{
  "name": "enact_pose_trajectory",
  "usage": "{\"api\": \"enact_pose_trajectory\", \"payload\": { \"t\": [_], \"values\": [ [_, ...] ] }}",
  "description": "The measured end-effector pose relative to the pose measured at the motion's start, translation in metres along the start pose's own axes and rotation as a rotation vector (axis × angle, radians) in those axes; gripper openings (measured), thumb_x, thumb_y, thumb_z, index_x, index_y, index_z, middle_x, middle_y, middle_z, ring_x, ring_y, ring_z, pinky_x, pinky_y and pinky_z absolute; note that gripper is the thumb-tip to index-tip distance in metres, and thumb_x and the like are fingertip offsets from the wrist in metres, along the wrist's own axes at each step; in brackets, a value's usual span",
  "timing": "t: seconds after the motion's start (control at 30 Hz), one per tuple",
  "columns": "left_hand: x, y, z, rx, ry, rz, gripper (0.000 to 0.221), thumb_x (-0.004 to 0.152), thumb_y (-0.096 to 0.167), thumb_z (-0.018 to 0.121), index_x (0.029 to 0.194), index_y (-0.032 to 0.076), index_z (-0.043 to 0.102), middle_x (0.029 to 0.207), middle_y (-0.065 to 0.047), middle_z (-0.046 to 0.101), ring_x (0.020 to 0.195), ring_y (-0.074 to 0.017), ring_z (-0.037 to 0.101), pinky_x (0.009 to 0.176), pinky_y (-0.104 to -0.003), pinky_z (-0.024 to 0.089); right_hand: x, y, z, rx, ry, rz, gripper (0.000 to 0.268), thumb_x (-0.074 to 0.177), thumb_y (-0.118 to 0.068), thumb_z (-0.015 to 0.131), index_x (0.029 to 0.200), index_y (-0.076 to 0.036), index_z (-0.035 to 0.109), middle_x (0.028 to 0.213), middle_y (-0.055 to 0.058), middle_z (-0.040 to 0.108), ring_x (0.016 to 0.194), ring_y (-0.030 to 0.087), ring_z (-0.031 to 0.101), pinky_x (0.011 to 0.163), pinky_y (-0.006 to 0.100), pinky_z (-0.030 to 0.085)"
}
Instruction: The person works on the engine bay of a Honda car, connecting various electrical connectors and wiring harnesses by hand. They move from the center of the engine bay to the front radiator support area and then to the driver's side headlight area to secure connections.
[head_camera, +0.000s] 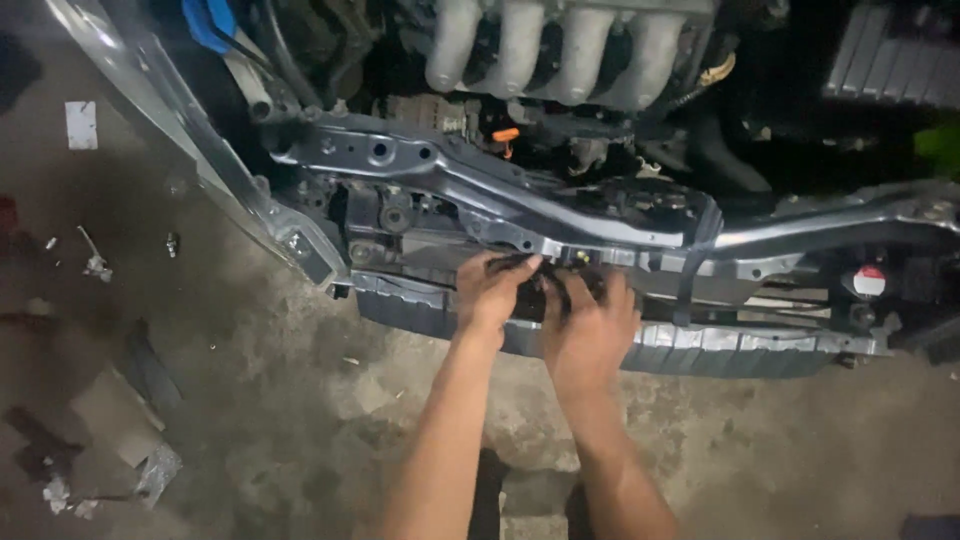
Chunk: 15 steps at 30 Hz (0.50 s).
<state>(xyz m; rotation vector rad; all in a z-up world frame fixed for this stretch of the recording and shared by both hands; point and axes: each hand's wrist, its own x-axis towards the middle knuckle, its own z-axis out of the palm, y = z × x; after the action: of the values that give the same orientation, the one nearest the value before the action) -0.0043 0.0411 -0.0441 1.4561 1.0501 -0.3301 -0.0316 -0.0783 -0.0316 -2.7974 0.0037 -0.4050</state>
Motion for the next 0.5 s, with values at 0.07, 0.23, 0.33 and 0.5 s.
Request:
{"api": "enact_pose_trajectory", "payload": {
  "t": [0.07,0.23,0.33,0.5],
  "values": [
    [0.011,-0.003,0.007,-0.063,0.019,-0.063,0.052,0.084,0.037,0.084,0.128,0.013,0.071,0.136,-0.018,0.065,0.133,-0.0405,0.057,0.104,-0.058,0.051,0.005,0.008,0.014,-0.113,-0.002,-0.133,0.015,0.084,-0.040,0.079,0.094,-0.029,0.079,0.103,0.006,0.055,0.089,0.030,0.060,0.074,0.043,0.049],
    [0.014,-0.008,-0.016,-0.305,-0.014,-0.005,0.040,0.087,0.028,0.083,0.118,0.006,0.074,0.122,-0.022,0.073,0.128,-0.0414,0.062,0.103,-0.056,0.048,0.018,0.008,0.010,-0.060,0.024,-0.212,0.021,0.081,-0.035,0.087,0.096,-0.024,0.077,0.092,0.005,0.054,0.080,0.028,0.062,0.069,0.039,0.050],
    [0.027,-0.022,-0.016,-0.486,0.018,0.047,0.041,0.087,0.023,0.083,0.118,-0.001,0.071,0.114,-0.025,0.075,0.116,-0.0391,0.069,0.096,-0.051,0.051,0.022,0.003,0.008,0.016,0.047,-0.221,0.023,0.083,-0.025,0.087,0.102,-0.017,0.077,0.091,0.007,0.057,0.080,0.028,0.063,0.070,0.037,0.051],
    [0.032,-0.015,-0.023,-0.491,-0.015,0.063,0.043,0.083,0.025,0.085,0.116,0.001,0.072,0.104,-0.023,0.077,0.110,-0.0374,0.073,0.094,-0.059,0.049,0.021,-0.006,-0.007,0.050,0.040,-0.185,0.020,0.088,-0.019,0.083,0.106,-0.015,0.075,0.094,0.008,0.059,0.085,0.026,0.066,0.075,0.034,0.053]
  ]
}}
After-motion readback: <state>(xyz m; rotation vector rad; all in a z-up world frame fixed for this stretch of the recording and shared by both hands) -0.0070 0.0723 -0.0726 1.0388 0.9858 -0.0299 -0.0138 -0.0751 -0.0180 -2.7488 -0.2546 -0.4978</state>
